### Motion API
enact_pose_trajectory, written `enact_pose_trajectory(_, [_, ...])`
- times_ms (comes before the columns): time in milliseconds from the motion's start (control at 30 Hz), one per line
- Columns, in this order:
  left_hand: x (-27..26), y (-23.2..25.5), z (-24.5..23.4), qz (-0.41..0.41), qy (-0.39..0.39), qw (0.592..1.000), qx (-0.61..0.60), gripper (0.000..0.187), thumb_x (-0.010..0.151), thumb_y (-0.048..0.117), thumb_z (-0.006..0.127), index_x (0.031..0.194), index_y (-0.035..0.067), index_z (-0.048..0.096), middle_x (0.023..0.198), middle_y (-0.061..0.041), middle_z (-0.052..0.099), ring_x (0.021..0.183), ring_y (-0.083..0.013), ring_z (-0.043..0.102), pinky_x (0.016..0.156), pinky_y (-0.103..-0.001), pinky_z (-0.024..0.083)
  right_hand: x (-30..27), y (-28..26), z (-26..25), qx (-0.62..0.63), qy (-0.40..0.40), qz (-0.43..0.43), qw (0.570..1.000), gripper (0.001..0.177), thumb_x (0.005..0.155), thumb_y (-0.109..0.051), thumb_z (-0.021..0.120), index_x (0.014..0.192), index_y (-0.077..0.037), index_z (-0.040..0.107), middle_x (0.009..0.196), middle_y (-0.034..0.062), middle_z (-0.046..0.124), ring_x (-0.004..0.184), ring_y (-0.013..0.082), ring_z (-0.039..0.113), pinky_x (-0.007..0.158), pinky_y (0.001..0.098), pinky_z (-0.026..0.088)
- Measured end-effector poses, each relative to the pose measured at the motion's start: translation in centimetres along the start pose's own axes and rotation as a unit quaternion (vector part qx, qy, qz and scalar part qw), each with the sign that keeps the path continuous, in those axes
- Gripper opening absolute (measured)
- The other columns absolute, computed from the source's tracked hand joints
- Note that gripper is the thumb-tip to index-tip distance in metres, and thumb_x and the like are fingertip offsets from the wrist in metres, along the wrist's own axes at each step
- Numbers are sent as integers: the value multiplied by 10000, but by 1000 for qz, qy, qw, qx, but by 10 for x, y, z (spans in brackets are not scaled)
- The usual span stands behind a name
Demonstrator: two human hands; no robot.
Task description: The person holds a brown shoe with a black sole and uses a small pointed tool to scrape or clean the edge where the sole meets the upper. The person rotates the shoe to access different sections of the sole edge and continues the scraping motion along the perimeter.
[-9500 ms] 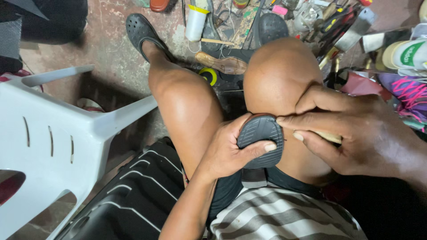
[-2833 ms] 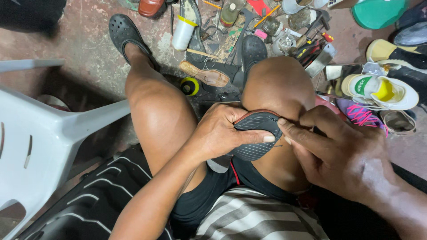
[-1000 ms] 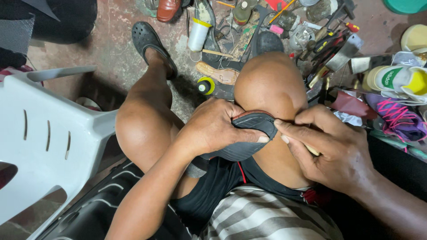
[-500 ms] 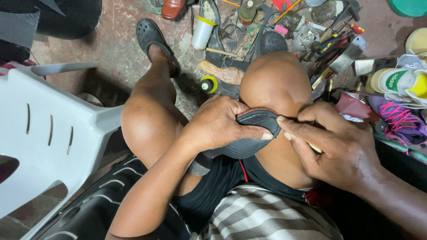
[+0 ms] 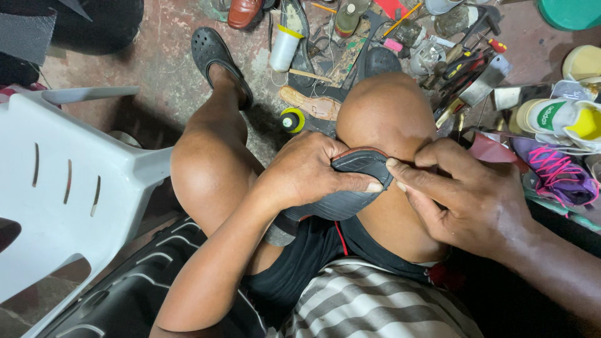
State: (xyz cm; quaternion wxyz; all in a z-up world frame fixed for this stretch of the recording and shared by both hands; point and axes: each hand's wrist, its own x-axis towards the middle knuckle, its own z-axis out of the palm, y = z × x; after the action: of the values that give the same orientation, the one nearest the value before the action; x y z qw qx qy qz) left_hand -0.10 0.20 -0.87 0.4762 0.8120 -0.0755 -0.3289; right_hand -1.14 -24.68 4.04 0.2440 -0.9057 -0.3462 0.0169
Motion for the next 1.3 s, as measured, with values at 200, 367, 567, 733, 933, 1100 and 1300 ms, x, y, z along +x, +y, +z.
enact_pose_trajectory(200, [1, 0, 0, 8, 7, 1000, -3, 390, 710, 498, 839, 920, 170, 834, 767, -68, 779, 636, -167, 750, 650, -324, 582, -3, 6, 4, -68, 2, -53, 996, 374, 720, -139, 837, 1092, -167, 814, 918, 25, 668, 760, 165, 680, 541, 343, 525])
enact_pose_trajectory(367, [-1, 7, -3, -39, -11, 998, -42, 405, 677, 467, 865, 910, 137, 835, 739, -45, 794, 621, -119, 738, 637, -297, 591, -4, 16, 6, 78, 3, 10, 997, 332, 780, -88, 805, 1103, -160, 781, 961, 31, 667, 812, 180, 670, 650, 328, 549])
enact_pose_trajectory(567, [-5, 9, 3, -33, -26, 997, -57, 387, 695, 447, 858, 909, 125, 842, 747, -23, 803, 627, -77, 733, 626, -281, 590, -19, 16, 3, 190, -29, 93, 977, 319, 814, -32, 749, 1123, -110, 768, 979, 43, 686, 854, 167, 665, 745, 302, 529])
enact_pose_trajectory(733, [-1, 9, 4, -13, -36, 997, -64, 393, 698, 422, 867, 939, 113, 835, 750, -28, 803, 623, -64, 713, 625, -272, 588, -22, 14, 0, 206, -32, 108, 972, 310, 844, -45, 738, 1146, -109, 765, 950, 38, 674, 847, 146, 656, 750, 289, 527])
enact_pose_trajectory(933, [2, 7, 2, -5, -53, 995, -91, 366, 719, 383, 867, 956, 106, 833, 755, -15, 805, 642, -43, 693, 625, -266, 587, -27, 18, -3, 42, -30, 33, 998, 402, 755, -103, 800, 1152, -167, 793, 952, 22, 655, 812, 170, 658, 655, 326, 519])
enact_pose_trajectory(1100, [1, 7, 0, -18, -59, 993, -95, 346, 727, 368, 863, 956, 110, 838, 749, -17, 802, 632, -50, 688, 627, -272, 583, -35, 15, 5, -128, 32, -60, 989, 450, 729, -173, 884, 1166, -241, 801, 989, -32, 630, 806, 130, 660, 620, 332, 516])
enact_pose_trajectory(1300, [0, 8, 0, -19, -57, 994, -92, 347, 728, 373, 855, 961, 116, 839, 760, -14, 805, 645, -46, 694, 632, -271, 582, -32, 16, 8, -79, 29, -50, 995, 403, 771, -141, 868, 1165, -202, 808, 986, 8, 656, 819, 143, 647, 631, 320, 501])
